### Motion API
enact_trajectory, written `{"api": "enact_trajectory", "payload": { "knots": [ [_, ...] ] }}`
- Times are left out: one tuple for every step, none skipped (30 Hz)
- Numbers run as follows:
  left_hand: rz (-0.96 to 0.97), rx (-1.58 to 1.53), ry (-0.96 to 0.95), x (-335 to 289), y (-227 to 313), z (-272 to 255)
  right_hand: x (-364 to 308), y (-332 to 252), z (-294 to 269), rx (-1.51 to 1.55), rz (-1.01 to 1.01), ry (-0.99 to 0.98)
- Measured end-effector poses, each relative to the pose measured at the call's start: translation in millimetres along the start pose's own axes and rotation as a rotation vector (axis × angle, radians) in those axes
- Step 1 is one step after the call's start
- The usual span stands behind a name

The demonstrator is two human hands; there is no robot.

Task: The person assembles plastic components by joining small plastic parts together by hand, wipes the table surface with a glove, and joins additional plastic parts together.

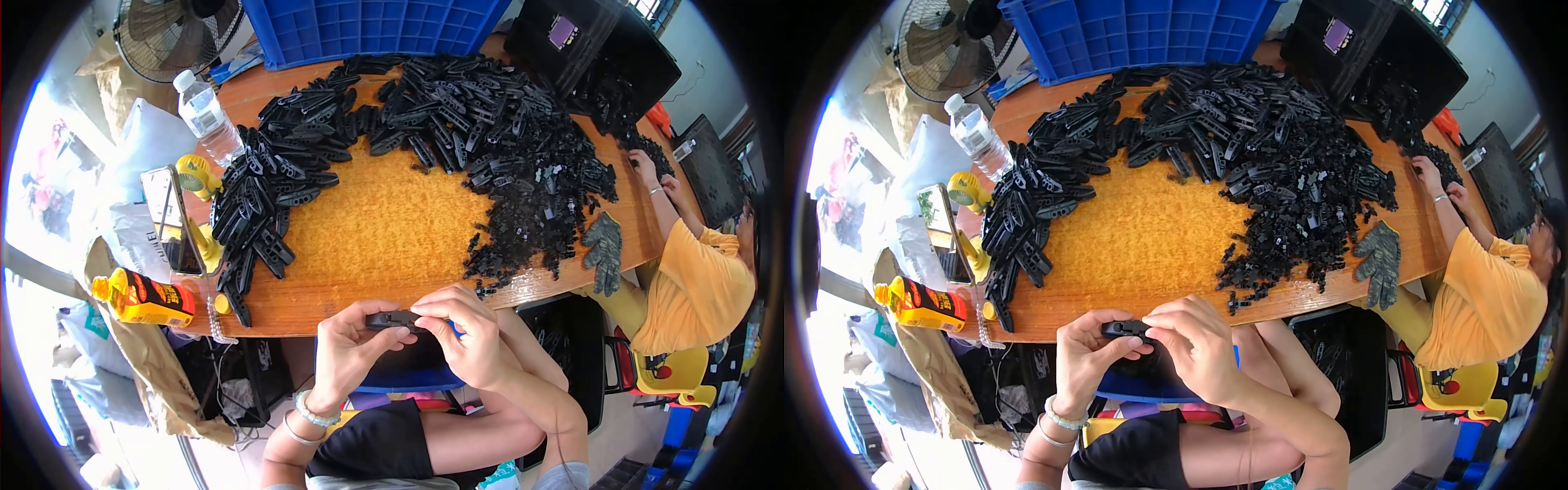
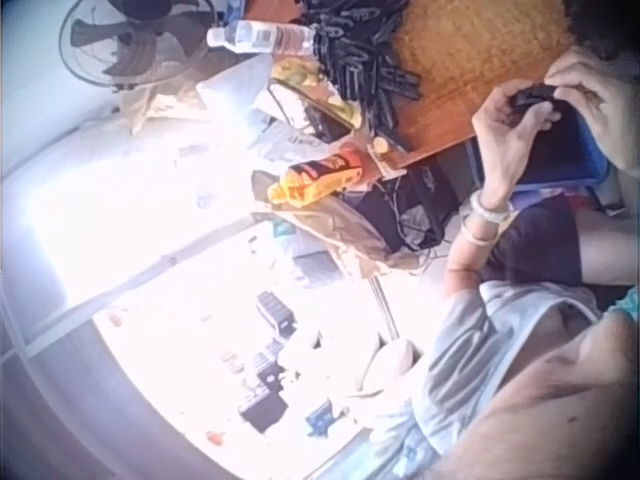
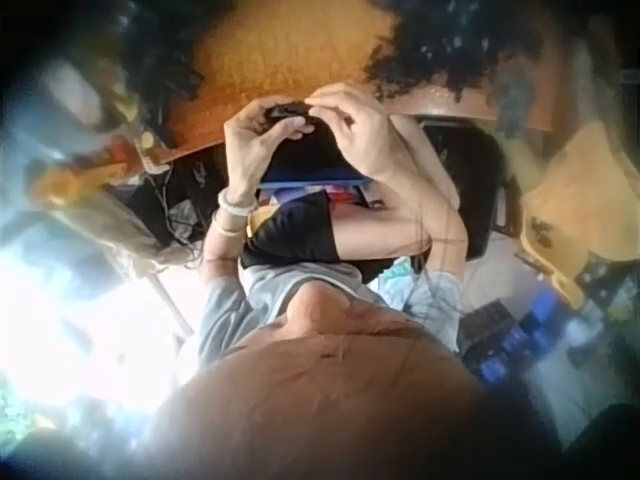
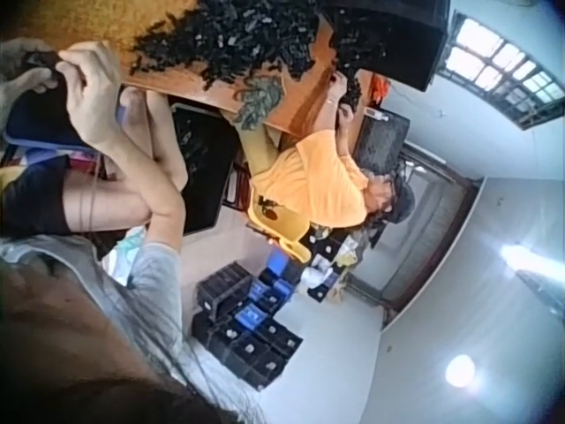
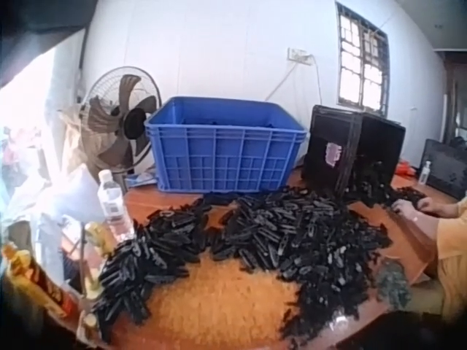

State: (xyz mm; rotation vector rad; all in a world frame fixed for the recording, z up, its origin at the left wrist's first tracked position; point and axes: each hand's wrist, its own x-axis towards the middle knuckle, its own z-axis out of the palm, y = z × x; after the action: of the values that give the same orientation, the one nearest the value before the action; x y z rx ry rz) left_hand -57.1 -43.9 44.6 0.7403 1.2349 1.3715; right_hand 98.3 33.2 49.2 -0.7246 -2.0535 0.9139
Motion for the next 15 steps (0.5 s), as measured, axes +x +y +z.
{"api": "enact_trajectory", "payload": {
  "knots": [
    [-0.004,0.018,0.009,-1,1,0,1,0,0,-0.014,-0.016,-0.011],
    [-0.005,0.019,0.015,-2,-1,-2,2,0,1,-0.027,-0.032,-0.023],
    [0.000,-0.029,0.023,-2,-3,-6,3,0,2,-0.021,-0.036,-0.027],
    [0.005,-0.075,0.033,-3,-5,-9,3,-1,2,0.036,-0.009,-0.060],
    [0.006,-0.072,0.044,-4,-6,-10,4,0,2,0.095,0.018,-0.095],
    [0.045,0.021,0.048,-6,-5,-11,1,-2,3,0.161,0.155,-0.169],
    [0.082,0.115,0.054,-9,-6,-12,-1,-10,-2,0.178,0.422,-0.306],
    [0.077,0.056,0.038,-10,-9,-13,-6,-9,-2,0.191,0.421,-0.292],
    [0.056,0.034,0.012,-13,-8,-11,-11,-7,-2,0.200,0.424,-0.273],
    [0.053,0.043,-0.012,-15,-7,-13,-14,-5,-1,0.208,0.421,-0.281],
    [0.050,0.051,-0.037,-16,-5,-14,-16,-3,1,0.270,0.467,-0.281],
    [0.051,0.052,-0.032,-19,-1,-16,-17,0,0,0.329,0.513,-0.278],
    [0.065,0.213,-0.044,-24,5,-20,-15,1,-3,0.332,0.511,-0.281],
    [0.078,0.373,-0.057,-27,9,-26,-11,3,-8,0.360,0.575,-0.462],
    [0.238,0.366,0.030,-33,0,-39,-6,5,-10,0.390,0.634,-0.646]
  ]
}}
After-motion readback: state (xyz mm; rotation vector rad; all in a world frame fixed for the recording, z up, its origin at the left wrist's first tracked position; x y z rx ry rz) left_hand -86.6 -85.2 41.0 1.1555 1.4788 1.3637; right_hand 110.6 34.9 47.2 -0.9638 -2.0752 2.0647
